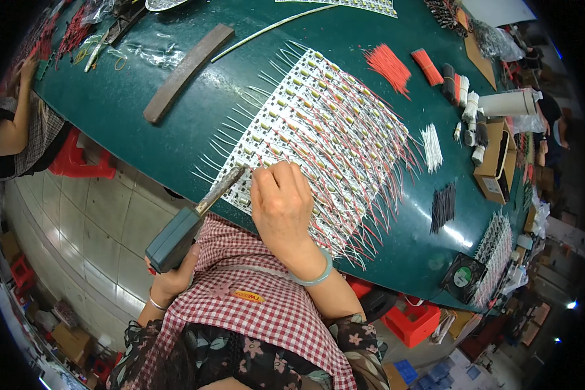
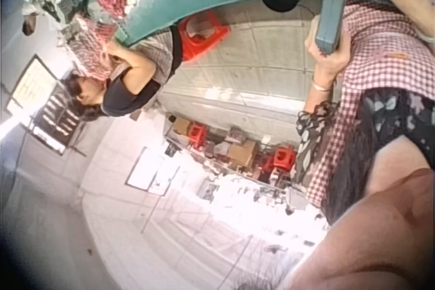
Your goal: The person solders wires onto a component board using a handheld soldering tool, places the finished board onto a stack, and picks up a new board.
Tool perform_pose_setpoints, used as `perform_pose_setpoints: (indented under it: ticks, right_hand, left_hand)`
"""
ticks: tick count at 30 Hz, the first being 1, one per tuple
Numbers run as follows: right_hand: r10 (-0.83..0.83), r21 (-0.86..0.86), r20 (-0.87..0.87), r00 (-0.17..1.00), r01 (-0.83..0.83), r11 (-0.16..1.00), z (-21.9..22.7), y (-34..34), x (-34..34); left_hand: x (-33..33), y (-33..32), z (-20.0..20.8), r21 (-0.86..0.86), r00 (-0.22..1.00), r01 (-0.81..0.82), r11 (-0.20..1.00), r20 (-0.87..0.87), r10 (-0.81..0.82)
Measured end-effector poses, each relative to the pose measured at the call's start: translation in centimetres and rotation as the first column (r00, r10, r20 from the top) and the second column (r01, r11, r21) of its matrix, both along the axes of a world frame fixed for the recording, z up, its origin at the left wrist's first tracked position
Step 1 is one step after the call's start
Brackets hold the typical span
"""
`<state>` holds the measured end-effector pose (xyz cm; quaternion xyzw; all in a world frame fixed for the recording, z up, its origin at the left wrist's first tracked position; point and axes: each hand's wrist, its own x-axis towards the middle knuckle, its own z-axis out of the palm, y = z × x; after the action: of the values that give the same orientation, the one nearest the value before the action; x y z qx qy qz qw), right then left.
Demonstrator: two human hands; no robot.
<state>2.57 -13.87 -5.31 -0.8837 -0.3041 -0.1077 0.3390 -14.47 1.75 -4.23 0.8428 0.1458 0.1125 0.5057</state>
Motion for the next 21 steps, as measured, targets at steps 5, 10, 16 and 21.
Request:
perform_pose_setpoints:
  ticks: [5, 10, 16, 21]
  right_hand:
    - [0.003, -0.012, 0.007, 1.000, -0.003, 1.000, 0.0, 0.1, 0.2]
    - [0.001, -0.012, 0.000, 1.000, -0.001, 1.000, 0.0, 0.2, 0.3]
    - [0.005, 0.006, -0.033, 0.999, -0.005, 1.000, 0.4, 0.5, 0.3]
    - [-0.003, -0.025, -0.060, 0.998, 0.002, 1.000, 1.2, -0.1, 0.4]
  left_hand:
    - [-0.4, 0.0, -0.2, -0.073, 0.997, -0.058, 0.996, -0.061, 0.054]
    - [-1.4, 0.5, -1.9, -0.169, 0.993, -0.115, 0.979, -0.010, 0.115]
    - [3.0, 2.2, 0.9, -0.328, 0.956, -0.206, 0.922, 0.133, 0.261]
    - [9.0, 5.8, 2.5, -0.085, 0.879, -0.267, 0.960, 0.387, 0.278]
